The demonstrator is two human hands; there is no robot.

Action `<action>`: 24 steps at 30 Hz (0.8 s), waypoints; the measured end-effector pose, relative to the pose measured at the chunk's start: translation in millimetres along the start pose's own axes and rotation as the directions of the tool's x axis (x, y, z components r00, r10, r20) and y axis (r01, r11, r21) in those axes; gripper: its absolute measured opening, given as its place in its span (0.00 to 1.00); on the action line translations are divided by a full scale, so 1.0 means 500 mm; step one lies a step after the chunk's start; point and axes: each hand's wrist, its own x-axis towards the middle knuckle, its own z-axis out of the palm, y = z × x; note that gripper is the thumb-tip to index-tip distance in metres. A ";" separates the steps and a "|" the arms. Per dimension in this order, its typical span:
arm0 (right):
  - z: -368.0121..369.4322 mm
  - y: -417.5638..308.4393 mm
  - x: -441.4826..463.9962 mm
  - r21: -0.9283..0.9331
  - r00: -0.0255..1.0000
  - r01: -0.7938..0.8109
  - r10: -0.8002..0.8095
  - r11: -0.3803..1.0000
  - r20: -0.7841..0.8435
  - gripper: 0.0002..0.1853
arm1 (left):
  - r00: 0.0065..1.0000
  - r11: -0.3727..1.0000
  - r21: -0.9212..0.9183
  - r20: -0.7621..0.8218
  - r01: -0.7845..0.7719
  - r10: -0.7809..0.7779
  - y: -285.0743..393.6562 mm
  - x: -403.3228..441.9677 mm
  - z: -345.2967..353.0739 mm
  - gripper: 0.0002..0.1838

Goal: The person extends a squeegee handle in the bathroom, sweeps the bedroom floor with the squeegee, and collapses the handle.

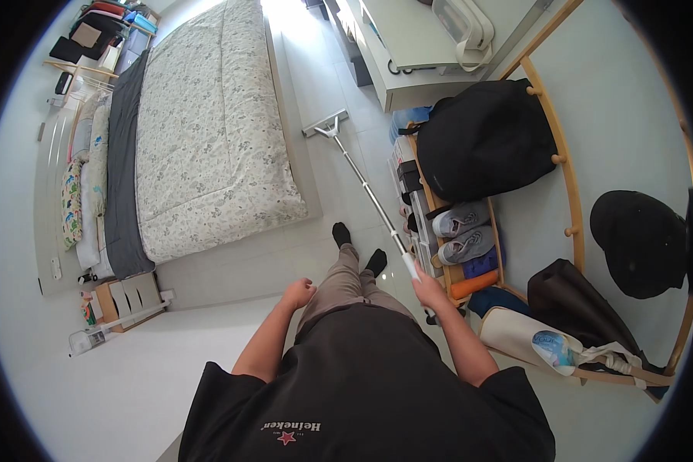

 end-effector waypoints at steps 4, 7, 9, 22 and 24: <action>-0.018 -0.036 -0.114 0.463 0.964 0.115 -0.210 0.879 0.160 0.36 | 0.933 0.946 -0.035 -0.178 -0.324 0.313 0.105 0.027 0.000 0.40; -0.069 -0.125 -0.178 0.706 0.957 0.046 -0.234 0.707 0.172 0.35 | 0.690 0.752 0.121 -0.324 -0.648 0.647 0.255 0.069 -0.037 0.50; -0.101 -0.176 -0.182 0.790 0.943 0.128 -0.321 0.600 0.091 0.32 | 0.630 0.690 0.173 -0.299 -0.703 0.717 0.363 0.093 -0.075 0.53; -0.116 -0.396 -0.157 0.141 0.277 0.952 -0.563 0.273 -0.779 0.07 | 0.472 0.547 0.248 -0.302 -0.800 0.828 0.508 0.167 -0.161 0.17; -0.132 -0.366 -0.202 0.185 0.260 0.963 -0.517 0.194 -0.815 0.08 | 0.380 0.438 0.189 -0.279 -0.879 0.882 0.521 0.122 -0.110 0.16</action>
